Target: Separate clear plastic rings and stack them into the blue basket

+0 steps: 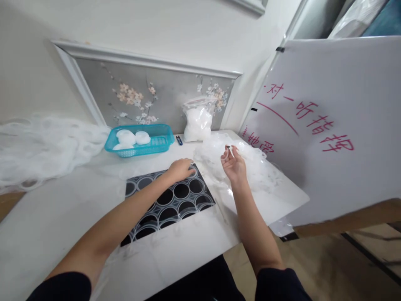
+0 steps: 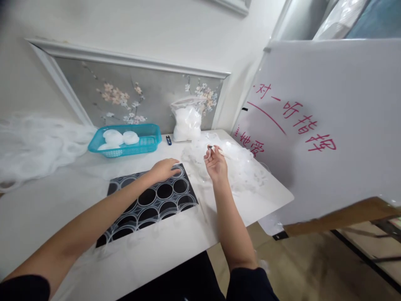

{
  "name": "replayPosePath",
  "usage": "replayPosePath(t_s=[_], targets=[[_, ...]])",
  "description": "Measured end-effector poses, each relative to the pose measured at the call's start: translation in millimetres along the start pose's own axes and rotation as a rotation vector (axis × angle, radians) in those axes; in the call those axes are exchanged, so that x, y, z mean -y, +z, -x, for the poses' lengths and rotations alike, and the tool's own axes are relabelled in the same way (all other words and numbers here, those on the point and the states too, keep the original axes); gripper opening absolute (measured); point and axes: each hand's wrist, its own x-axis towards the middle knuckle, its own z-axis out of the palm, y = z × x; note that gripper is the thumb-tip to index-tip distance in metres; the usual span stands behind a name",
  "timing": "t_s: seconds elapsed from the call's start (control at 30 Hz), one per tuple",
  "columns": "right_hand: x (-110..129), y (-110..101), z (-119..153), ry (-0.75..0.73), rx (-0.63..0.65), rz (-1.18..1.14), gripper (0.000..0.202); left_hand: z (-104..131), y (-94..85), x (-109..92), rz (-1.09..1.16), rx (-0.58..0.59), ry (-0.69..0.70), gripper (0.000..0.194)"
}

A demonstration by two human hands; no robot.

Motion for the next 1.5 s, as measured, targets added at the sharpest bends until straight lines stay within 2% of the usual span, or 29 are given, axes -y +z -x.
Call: replayPosePath(t_s=[0.1, 0.17, 0.23, 0.33, 0.4, 0.47, 0.57, 0.7, 0.77, 0.93, 1.03, 1.2, 1.33, 1.5], targets=[[-1, 2, 3, 0.143, -0.030, -0.220, 0.007, -45, 13.2, 3, -0.026, -0.032, -0.091, 0.037], [0, 7, 6, 0.238, -0.057, -0.343, 0.008, -66, 20.7, 3, -0.031, -0.035, -0.135, 0.034], [1, 12, 8, 0.299, -0.067, -0.404, 0.014, -77, 25.7, 4, -0.023, -0.038, -0.162, 0.032], [0, 15, 10, 0.347, -0.003, -0.405, 0.014, -77, 24.3, 7, 0.013, -0.067, -0.188, 0.028], [-3, 17, 14, 0.366, 0.079, -0.361, 0.006, -67, 15.1, 10, 0.051, -0.106, -0.198, 0.025], [-8, 21, 21, 0.391, 0.182, -0.289, 0.009, -48, -1.1, 13, 0.100, -0.150, -0.197, 0.029], [-19, 36, 42, 0.464, 0.353, -0.203, 0.017, -4, -34.4, 14, 0.178, -0.192, -0.170, 0.035], [-27, 72, 83, 0.575, 0.526, -0.211, 0.020, 70, -79.4, 2, 0.308, -0.289, -0.114, 0.030], [-26, 93, 102, 0.602, 0.584, -0.226, 0.019, 104, -97.4, -6, 0.299, -0.355, -0.103, 0.025], [-16, 143, 131, 0.607, 0.614, -0.266, 0.017, 161, -126.4, -18, 0.226, -0.591, -0.088, 0.021], [-11, 169, 139, 0.639, 0.626, -0.344, 0.019, 180, -134.3, -21, 0.206, -0.683, -0.117, 0.020], [-9, 194, 151, 0.620, 0.673, -0.418, 0.018, 192, -139.4, -21, 0.354, -0.636, -0.206, 0.020], [-12, 196, 157, 0.571, 0.722, -0.384, 0.013, 190, -140.1, -18, 0.473, -0.588, -0.268, 0.026], [-14, 191, 157, 0.575, 0.746, -0.324, 0.015, 184, -136.3, -12, 0.736, -0.394, -0.320, 0.035]])
